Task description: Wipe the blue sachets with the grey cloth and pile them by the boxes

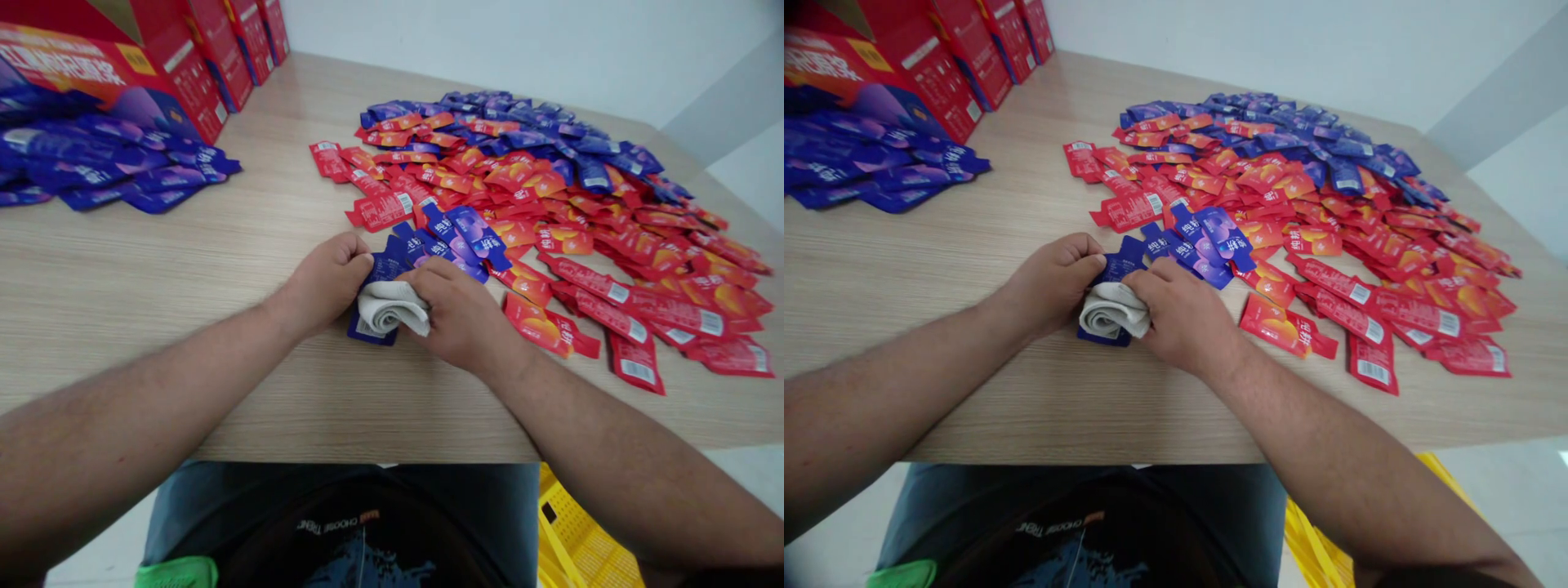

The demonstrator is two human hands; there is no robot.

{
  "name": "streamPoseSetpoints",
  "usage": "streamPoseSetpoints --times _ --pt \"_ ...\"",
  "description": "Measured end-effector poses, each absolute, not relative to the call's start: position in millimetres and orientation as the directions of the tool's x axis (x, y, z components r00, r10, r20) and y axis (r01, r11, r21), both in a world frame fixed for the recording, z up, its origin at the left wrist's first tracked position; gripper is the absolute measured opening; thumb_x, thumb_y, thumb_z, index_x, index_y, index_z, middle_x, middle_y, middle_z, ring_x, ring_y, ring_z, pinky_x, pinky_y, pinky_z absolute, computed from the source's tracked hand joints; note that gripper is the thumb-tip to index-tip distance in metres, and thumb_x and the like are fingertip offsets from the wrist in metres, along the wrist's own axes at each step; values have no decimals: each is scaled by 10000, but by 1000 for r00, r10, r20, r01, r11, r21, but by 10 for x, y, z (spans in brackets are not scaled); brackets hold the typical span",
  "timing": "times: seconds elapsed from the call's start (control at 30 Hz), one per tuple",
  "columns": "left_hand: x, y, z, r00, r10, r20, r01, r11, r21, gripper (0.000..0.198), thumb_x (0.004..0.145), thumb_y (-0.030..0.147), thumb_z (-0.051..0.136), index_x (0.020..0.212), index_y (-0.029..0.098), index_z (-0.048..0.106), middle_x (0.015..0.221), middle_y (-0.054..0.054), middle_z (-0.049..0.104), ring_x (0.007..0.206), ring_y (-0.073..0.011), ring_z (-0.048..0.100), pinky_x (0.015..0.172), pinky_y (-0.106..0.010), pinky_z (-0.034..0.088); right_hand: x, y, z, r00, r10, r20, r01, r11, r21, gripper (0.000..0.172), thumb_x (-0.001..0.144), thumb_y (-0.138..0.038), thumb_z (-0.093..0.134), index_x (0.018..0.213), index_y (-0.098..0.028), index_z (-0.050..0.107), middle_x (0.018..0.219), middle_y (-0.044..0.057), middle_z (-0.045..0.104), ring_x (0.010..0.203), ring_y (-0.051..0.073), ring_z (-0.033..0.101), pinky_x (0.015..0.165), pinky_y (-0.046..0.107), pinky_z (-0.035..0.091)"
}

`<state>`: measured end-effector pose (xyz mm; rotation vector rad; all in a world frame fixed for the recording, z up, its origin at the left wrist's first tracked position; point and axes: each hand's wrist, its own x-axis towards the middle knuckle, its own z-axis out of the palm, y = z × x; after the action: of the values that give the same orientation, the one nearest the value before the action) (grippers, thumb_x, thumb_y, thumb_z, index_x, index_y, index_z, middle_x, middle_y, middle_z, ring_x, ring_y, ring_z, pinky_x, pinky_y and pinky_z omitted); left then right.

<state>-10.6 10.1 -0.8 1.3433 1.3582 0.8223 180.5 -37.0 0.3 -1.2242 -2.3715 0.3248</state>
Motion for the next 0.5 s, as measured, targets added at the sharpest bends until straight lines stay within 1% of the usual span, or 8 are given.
streamPoseSetpoints --times 0.1,0.17,0.27,0.3,0.4,0.43,0.5 --pt "-132 111 -12 181 978 -104 390 26 920 114 837 267 621 758 205 567 636 13 535 608 -139 444 534 -251 317 1835 -334 -2 -508 811 290 706 585 -399 214 895 -264 666 1101 -210 678 1052 84 692 1015 250 617 877 368 503" --pt "-150 118 -19 208 973 -101 405 8 914 138 836 304 646 762 202 591 658 4 564 608 -137 459 535 -250 322 1840 -321 12 -489 817 308 717 577 -393 203 886 -252 669 1084 -212 682 1028 79 692 1002 249 622 865 365 505" --pt "-165 134 -42 201 971 -130 370 48 928 157 835 336 665 776 202 606 659 2 571 589 -133 461 527 -248 315 1824 -334 33 -459 827 325 735 559 -384 197 877 -261 685 1067 -207 685 1014 82 688 994 250 623 836 359 504" --pt "-165 140 -51 186 973 -134 359 59 932 155 834 333 665 775 203 603 653 3 567 581 -131 458 522 -248 311 1813 -347 38 -485 815 317 720 578 -384 201 879 -261 684 1071 -200 685 1014 85 688 996 250 623 832 357 503" --pt "-153 151 -69 148 977 -151 337 93 937 138 827 299 666 770 206 582 633 10 551 561 -126 447 509 -247 299 1787 -390 47 -635 732 248 633 677 -376 215 898 -253 659 1103 -193 685 1007 83 689 995 241 618 825 344 500" --pt "-146 153 -72 136 977 -163 326 111 939 134 825 289 666 770 209 573 622 14 541 551 -124 440 504 -246 296 1785 -398 48 -657 717 232 621 690 -371 216 907 -255 651 1112 -197 686 1010 82 689 994 238 617 828 343 499" --pt "-132 153 -73 120 973 -195 289 153 945 128 825 278 663 786 215 559 613 18 539 538 -126 447 496 -244 301 1792 -401 50 -617 748 243 657 661 -364 227 907 -256 652 1126 -203 686 1020 86 686 995 240 614 844 350 499"
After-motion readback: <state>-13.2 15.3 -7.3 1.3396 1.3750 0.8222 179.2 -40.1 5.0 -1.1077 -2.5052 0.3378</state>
